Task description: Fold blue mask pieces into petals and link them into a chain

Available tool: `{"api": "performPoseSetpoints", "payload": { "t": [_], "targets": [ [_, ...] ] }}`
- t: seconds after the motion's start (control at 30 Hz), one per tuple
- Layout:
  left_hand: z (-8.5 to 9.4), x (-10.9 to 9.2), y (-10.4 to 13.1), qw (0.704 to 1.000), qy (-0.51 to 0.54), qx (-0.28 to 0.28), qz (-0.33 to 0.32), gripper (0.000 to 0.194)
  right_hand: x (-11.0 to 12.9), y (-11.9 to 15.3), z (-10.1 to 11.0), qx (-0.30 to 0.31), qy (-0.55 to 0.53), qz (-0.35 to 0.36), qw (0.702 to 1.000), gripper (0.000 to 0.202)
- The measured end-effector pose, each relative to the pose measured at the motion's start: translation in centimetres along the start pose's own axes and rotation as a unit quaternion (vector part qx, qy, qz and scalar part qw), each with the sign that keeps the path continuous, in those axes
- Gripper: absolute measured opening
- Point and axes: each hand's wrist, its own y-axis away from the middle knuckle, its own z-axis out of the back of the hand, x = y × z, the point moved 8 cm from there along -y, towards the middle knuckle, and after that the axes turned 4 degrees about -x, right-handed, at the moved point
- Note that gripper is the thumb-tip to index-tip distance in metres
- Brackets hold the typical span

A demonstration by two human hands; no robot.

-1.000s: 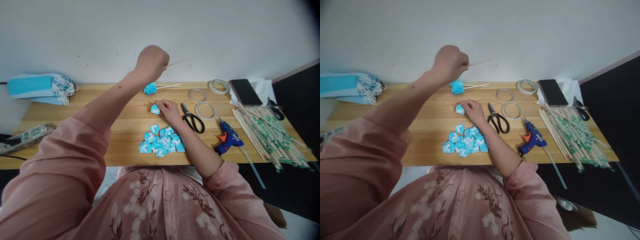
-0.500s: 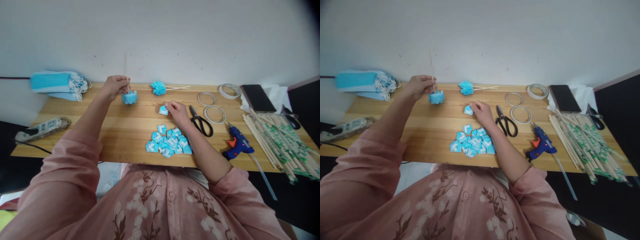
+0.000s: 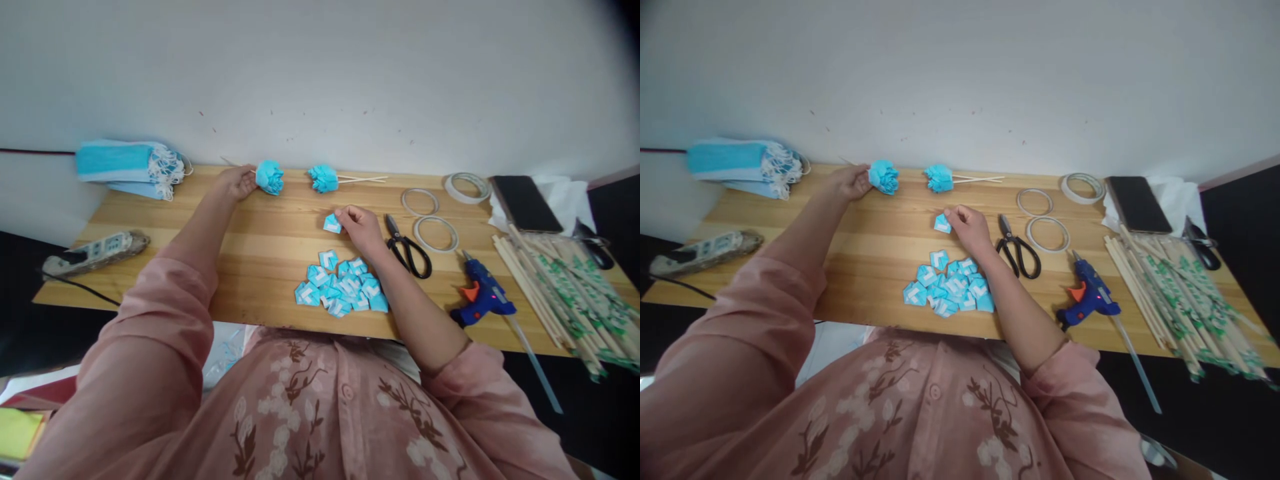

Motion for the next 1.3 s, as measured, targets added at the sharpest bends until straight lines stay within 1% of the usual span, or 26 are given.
{"api": "performPoseSetpoints", "payload": {
  "t": [0.1,0.17,0.23,0.27,0.3,0.33,0.4,0.43,0.47,0.5,0.57,0.63,0.7,0.77,0.83,0.9,0.97,1.2,1.3],
  "targets": [
    [0.6,0.3,-0.2,0.997,0.02,-0.065,0.033,0.02,-0.1,0.0,0.0,0.0,-0.001,0.0,1.0,0.05],
    [1.1,-0.2,0.4,0.997,-0.009,-0.074,0.027,0.024,-0.1,0.0,0.0,0.002,0.001,0.001,1.0,0.048],
    [2.0,-0.9,1.6,0.995,-0.053,-0.079,0.005,0.028,0.0,0.0,-0.1,0.005,0.003,0.003,1.0,0.046],
    [2.5,-1.3,2.2,0.993,-0.078,-0.083,-0.013,0.028,0.0,0.0,-0.1,0.005,0.004,0.004,1.0,0.045],
    [2.9,-2.0,2.9,0.987,-0.122,-0.087,-0.05,0.026,0.1,0.0,-0.1,0.004,0.005,0.005,1.0,0.044],
    [3.0,-2.5,3.5,0.983,-0.144,-0.088,-0.078,0.021,0.1,0.1,-0.1,0.003,0.005,0.006,1.0,0.043],
    [2.7,-3.3,4.4,0.97,-0.18,-0.079,-0.14,0.006,0.1,0.0,-0.1,0.001,0.004,0.007,1.0,0.042],
    [2.2,-3.6,4.7,0.961,-0.201,-0.069,-0.176,0.011,0.0,0.0,-0.1,0.001,0.003,0.007,1.0,0.042],
    [1.5,-4.0,4.9,0.945,-0.236,-0.059,-0.219,0.019,0.0,0.0,-0.1,0.001,0.003,0.007,1.0,0.042],
    [0.7,-4.3,4.9,0.921,-0.281,-0.051,-0.264,0.025,-0.1,0.0,-0.1,0.002,0.002,0.006,1.0,0.042],
    [-0.8,-4.4,4.8,0.864,-0.378,-0.042,-0.33,0.026,-0.1,0.0,0.0,0.004,0.001,0.003,1.0,0.043],
    [-1.7,-4.0,4.2,0.817,-0.456,-0.04,-0.35,0.02,-0.1,0.0,0.0,0.005,-0.001,0.0,1.0,0.044],
    [-1.9,-3.6,3.6,0.783,-0.513,-0.037,-0.35,0.018,-0.1,0.0,0.0,0.006,0.001,0.0,1.0,0.044],
    [-1.7,-3.4,3.4,0.755,-0.549,-0.035,-0.357,0.019,0.0,0.1,0.0,0.006,0.006,0.0,1.0,0.043],
    [-1.4,-3.3,3.4,0.738,-0.565,-0.025,-0.369,0.018,0.1,0.1,-0.1,0.008,0.01,0.002,1.0,0.042],
    [-1.1,-3.2,3.4,0.728,-0.568,-0.009,-0.384,0.017,0.2,0.1,-0.1,0.007,0.014,0.006,1.0,0.042],
    [-1.0,-3.0,3.4,0.724,-0.564,0.005,-0.397,0.017,0.2,0.2,0.0,0.005,0.02,0.01,1.0,0.044],
    [-0.5,-2.8,3.0,0.738,-0.537,0.017,-0.408,0.017,0.0,0.1,0.0,0.004,0.022,0.012,1.0,0.046],
    [-0.4,-2.7,3.0,0.74,-0.535,0.033,-0.407,0.016,-0.1,0.1,0.0,0.005,0.023,0.013,1.0,0.046]
  ]
}}
